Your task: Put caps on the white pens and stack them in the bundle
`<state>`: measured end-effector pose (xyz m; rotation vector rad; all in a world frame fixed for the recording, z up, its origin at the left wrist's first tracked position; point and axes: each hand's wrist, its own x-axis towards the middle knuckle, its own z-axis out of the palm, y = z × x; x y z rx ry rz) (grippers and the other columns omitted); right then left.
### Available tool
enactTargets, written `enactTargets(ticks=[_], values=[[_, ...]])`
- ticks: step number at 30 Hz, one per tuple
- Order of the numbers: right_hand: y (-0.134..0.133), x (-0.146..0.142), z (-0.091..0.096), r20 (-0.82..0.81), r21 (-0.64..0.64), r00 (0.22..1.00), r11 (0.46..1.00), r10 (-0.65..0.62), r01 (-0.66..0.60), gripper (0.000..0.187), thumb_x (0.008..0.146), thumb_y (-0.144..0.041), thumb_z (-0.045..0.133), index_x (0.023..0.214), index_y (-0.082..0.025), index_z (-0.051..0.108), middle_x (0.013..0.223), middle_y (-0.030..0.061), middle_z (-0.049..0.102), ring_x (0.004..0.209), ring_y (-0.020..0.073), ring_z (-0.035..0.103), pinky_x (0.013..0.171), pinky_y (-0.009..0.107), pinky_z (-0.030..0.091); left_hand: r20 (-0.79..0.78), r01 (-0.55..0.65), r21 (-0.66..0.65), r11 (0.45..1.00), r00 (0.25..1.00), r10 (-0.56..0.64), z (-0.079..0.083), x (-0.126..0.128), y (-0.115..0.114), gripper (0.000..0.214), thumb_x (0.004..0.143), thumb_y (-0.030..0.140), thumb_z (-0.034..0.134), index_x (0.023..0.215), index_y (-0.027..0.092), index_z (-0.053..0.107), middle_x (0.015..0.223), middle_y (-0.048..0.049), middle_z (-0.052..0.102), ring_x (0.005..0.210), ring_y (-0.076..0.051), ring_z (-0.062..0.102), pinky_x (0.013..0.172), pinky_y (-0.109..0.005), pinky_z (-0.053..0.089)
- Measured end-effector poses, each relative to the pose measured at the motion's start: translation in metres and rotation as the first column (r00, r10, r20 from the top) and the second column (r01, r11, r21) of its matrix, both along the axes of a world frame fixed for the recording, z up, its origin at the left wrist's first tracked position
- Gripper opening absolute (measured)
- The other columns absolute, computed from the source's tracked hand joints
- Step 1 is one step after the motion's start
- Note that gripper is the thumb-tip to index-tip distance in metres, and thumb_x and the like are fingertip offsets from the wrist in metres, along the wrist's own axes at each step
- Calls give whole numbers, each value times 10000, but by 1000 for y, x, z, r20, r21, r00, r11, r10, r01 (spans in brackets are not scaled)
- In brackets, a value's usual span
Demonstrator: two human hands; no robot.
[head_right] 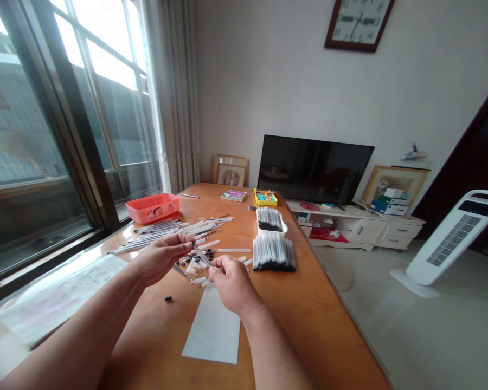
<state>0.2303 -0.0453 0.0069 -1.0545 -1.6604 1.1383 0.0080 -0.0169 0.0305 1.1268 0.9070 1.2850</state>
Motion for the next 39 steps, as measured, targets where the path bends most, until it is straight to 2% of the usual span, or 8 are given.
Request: enactTargets(ticks=[5, 12, 18, 21, 27, 31, 34, 39], values=[[-5, 0, 10, -151, -168, 988, 984, 42, -67, 269, 914, -418, 584, 907, -164, 675, 716, 10, 670, 639, 124, 557, 640, 246, 434, 15, 12, -11, 1000, 1000, -12, 5, -1, -3, 260, 679, 249, 896, 884, 165, 758, 868, -43, 735, 821, -145, 657, 806, -255, 496], [-4, -2, 9, -166, -151, 985, 986, 40, -65, 300, 918, -444, 593, 947, -157, 676, 750, 26, 675, 673, 128, 555, 646, 254, 421, 87, -35, -12, 999, 996, 36, 7, 0, -5, 327, 785, 399, 823, 967, 141, 738, 851, -60, 705, 758, -131, 614, 722, -246, 479], [-5, -3, 7, -123, -119, 992, 992, 35, -50, 300, 922, -451, 589, 910, -163, 673, 749, 36, 684, 693, 147, 568, 670, 279, 433, -74, -57, 55, 997, 995, 61, 0, 3, -2, 335, 834, 451, 766, 739, 158, 634, 692, -7, 619, 611, -91, 491, 596, -221, 378], [-5, -3, 9, -137, -143, 990, 988, 39, -59, 307, 918, -460, 587, 856, -167, 651, 723, 28, 671, 655, 134, 544, 647, 270, 419, -84, -10, 75, 997, 996, 16, 1, 2, -2, 293, 816, 405, 792, 738, 158, 655, 714, -11, 630, 650, -101, 514, 640, -227, 402], [-7, -3, 12, -193, -202, 980, 975, 54, -93, 308, 902, -469, 600, 832, -170, 618, 691, 17, 653, 615, 117, 513, 613, 252, 393, -33, 53, 14, 999, 998, -52, 2, 0, -4, 311, 820, 370, 785, 1056, 176, 726, 1025, -78, 705, 929, -183, 632, 813, -286, 471], [-7, -4, 11, -186, -202, 981, 976, 50, -87, 324, 903, -479, 591, 808, -169, 611, 686, 20, 654, 610, 116, 512, 610, 253, 398, -91, -50, -3, 999, 995, 50, -1, 3, -4, 306, 841, 470, 749, 878, 173, 684, 840, -34, 669, 743, -132, 576, 678, -250, 425], [-7, -4, 11, -177, -198, 983, 977, 47, -82, 327, 901, -480, 591, 804, -169, 616, 693, 27, 663, 612, 119, 516, 612, 258, 404, -115, -49, 17, 999, 992, 51, -2, 3, -2, 313, 818, 444, 778, 766, 165, 645, 754, -13, 637, 678, -110, 525, 659, -239, 402], [-6, -4, 10, -182, -215, 983, 973, 40, -79, 339, 893, -503, 603, 830, -170, 623, 716, 38, 678, 630, 129, 541, 623, 263, 416, -27, 33, -8, 999, 999, -33, 2, 2, -3, 282, 792, 347, 805, 998, 170, 730, 1005, -71, 705, 918, -172, 618, 805, -275, 452]])
